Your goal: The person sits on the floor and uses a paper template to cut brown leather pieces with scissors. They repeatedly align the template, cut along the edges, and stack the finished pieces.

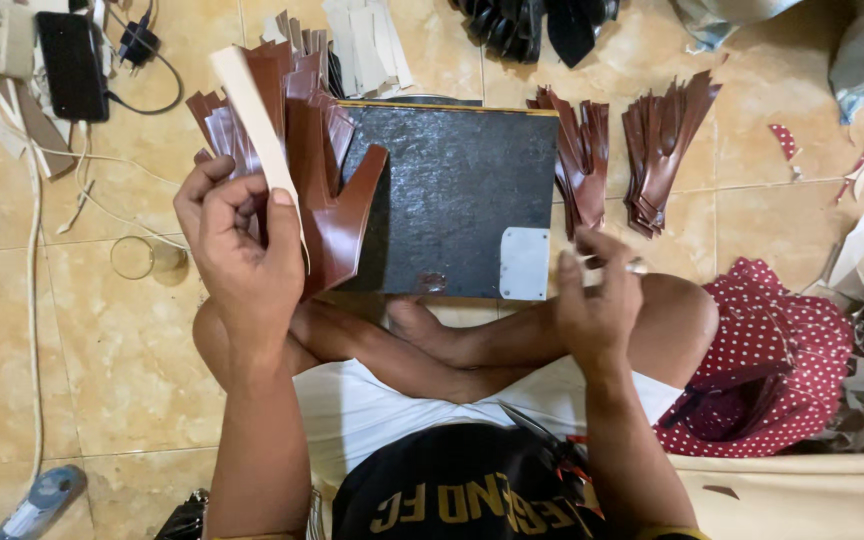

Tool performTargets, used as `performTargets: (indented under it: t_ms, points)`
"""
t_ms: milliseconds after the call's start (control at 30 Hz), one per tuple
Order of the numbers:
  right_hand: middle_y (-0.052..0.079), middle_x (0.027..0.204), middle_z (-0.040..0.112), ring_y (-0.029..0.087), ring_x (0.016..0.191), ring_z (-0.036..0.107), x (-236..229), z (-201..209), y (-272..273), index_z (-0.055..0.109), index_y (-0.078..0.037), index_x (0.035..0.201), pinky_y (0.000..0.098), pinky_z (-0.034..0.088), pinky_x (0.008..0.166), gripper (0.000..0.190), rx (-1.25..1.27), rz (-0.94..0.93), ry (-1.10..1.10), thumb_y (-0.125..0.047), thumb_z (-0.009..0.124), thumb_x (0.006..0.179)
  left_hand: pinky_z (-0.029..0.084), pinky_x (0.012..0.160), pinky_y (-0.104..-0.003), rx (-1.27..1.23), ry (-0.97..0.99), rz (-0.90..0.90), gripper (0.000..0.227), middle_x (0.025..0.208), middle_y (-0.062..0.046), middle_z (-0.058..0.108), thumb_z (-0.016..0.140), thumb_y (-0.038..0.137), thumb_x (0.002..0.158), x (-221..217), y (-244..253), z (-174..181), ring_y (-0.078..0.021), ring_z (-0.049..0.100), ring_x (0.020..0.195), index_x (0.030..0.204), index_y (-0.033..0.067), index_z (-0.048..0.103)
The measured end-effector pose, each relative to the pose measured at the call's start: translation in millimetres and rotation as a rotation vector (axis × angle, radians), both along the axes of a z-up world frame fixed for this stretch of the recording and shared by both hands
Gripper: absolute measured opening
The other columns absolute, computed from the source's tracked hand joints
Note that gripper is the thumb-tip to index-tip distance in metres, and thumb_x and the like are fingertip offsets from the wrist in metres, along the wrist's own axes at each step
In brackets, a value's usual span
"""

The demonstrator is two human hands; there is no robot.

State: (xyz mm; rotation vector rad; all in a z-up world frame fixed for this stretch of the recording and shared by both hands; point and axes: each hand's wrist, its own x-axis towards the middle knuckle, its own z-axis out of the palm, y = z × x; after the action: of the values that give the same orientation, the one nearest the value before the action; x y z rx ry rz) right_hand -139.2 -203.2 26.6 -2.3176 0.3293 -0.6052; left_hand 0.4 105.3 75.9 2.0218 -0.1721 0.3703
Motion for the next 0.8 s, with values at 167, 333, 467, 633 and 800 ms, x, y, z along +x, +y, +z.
performTargets:
  t_ms: [167,333,467,633,800]
  points:
    - [0.011,0.120,0.068,0.016,0.104,0.066,18.5,5.9,66.3,0.047,0.002,0.138,0.0300,0.055,0.094,0.042,0.668,0.396,0.224,-0.017,0.061,0.104,0.052,0.099,-0.027,-0.056,-0.132,0.010,0.015,0.146,-0.014,0.039,0.071,0.004,0.109,-15.1,-20.5,-12.9,-0.0150,0.055,0.114,0.120,-0.0004,0.062]
    - [0.011,0.113,0.063,0.014,0.095,0.062,57.5,-7.1,132.7,0.045,-0.001,0.137,0.0303,0.054,0.081,0.043,1.370,0.378,0.422,-0.014,0.066,0.101,0.050,0.090,-0.026,-0.275,-0.008,-0.009,0.015,0.149,-0.015,0.038,0.068,0.005,0.106,-36.4,-30.5,-26.0,-0.0134,0.054,0.109,0.118,-0.0013,0.062]
    - [0.010,0.104,0.066,0.016,0.083,0.065,61.3,4.7,114.9,0.059,-0.004,0.125,0.0308,0.055,0.070,0.025,0.755,0.294,0.219,-0.011,0.067,0.102,0.052,0.090,-0.025,-0.161,-0.097,0.113,0.012,0.150,-0.016,0.040,0.068,0.005,0.110,-31.4,-5.4,-14.1,-0.0158,0.055,0.119,0.119,-0.0001,0.061]
    - [0.011,0.106,0.069,0.029,0.094,0.068,25.2,42.2,44.0,0.072,-0.008,0.118,0.0384,0.055,0.079,0.028,-0.151,0.271,-0.069,0.003,0.069,0.093,0.045,0.110,-0.045,0.388,-0.190,-0.062,0.027,0.146,-0.022,0.040,0.077,0.003,0.099,2.0,13.9,0.9,-0.0367,0.046,0.135,0.121,-0.0038,0.062]
    - [0.013,0.108,0.068,0.035,0.104,0.064,-0.2,42.7,18.2,0.074,-0.011,0.113,0.0452,0.053,0.087,0.032,-0.417,0.415,0.013,-0.006,0.076,0.082,0.050,0.110,-0.043,-0.024,-0.051,0.030,0.021,0.146,-0.021,0.042,0.067,0.008,0.106,2.4,-13.5,12.9,-0.0360,0.053,0.133,0.126,0.0022,0.062]
